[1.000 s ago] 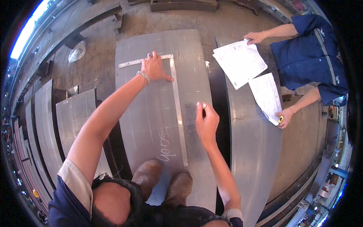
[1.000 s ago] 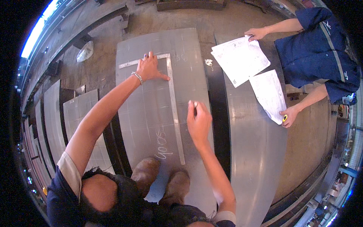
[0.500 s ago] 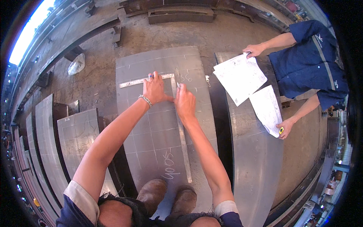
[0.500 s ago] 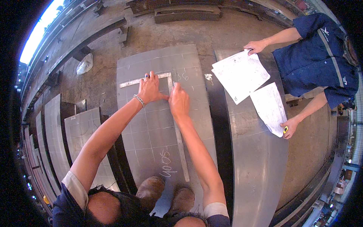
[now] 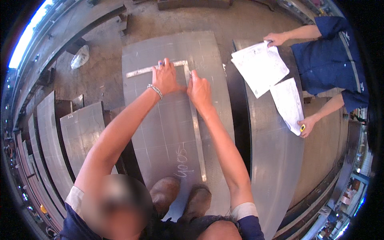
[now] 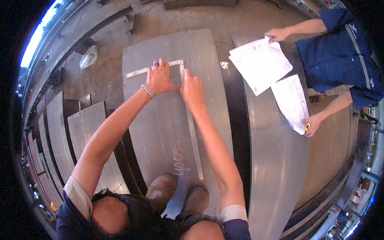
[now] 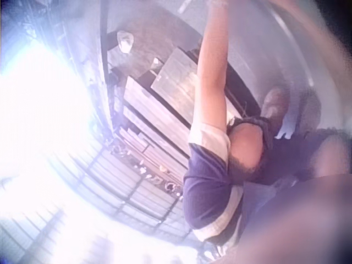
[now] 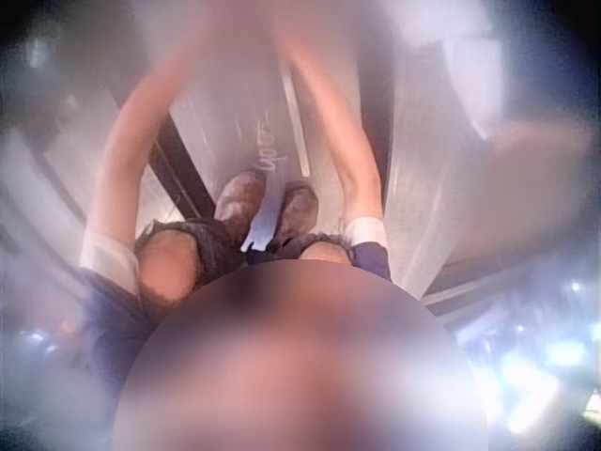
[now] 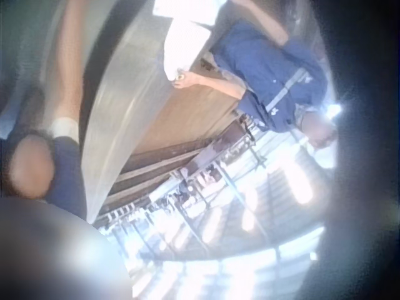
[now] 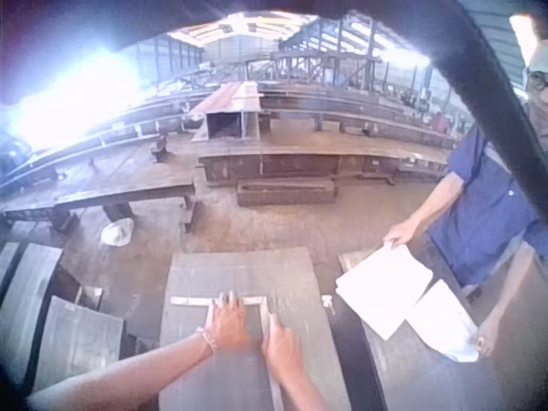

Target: The person uses a metal square and a marker to draw straight lines on a large metal sheet. A coworker measures and marks nearby sheets. The person repositions the square and continues marking lines on the sheet.

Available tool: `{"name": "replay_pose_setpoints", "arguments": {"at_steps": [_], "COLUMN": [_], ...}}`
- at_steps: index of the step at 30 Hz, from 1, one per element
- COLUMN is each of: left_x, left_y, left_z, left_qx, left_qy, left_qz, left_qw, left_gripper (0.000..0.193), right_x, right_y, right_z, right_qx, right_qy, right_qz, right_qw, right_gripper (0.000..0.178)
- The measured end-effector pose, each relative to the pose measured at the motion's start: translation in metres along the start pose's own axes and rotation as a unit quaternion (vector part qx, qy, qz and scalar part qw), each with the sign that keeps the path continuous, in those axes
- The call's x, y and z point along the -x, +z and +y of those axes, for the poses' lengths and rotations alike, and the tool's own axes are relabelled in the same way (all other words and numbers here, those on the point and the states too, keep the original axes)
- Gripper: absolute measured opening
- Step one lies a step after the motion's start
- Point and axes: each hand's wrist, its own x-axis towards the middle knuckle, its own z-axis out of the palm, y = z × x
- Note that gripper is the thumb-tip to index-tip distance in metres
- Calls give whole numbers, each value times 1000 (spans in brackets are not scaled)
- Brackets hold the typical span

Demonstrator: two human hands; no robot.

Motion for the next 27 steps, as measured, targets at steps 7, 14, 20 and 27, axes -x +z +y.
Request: {"name": "replay_pose_setpoints", "arguments": {"at_steps": [7, 14, 20, 27], "left_x": [3, 1, 3, -3], "left_y": [-16, -13, -12, -4], "left_z": [5, 7, 3, -1], "left_qx": [13, 17, 18, 25], "left_qy": [1, -6, -8, 10], "left_qz": [-49, -19, -29, 46], "left_qw": [999, 1000, 999, 999], "left_gripper": [123, 122, 123, 99], "right_x": [140, 229, 205, 279], "right_y": [-71, -106, -141, -132], "right_z": [-28, -28, -44, -24], "right_qx": [7, 48, -70, -332], "right_qy": [110, 141, 258, 426], "right_qz": [-163, -264, -124, -66], "right_qw": [980, 953, 956, 839], "right_gripper": [10, 12, 17, 15]}}
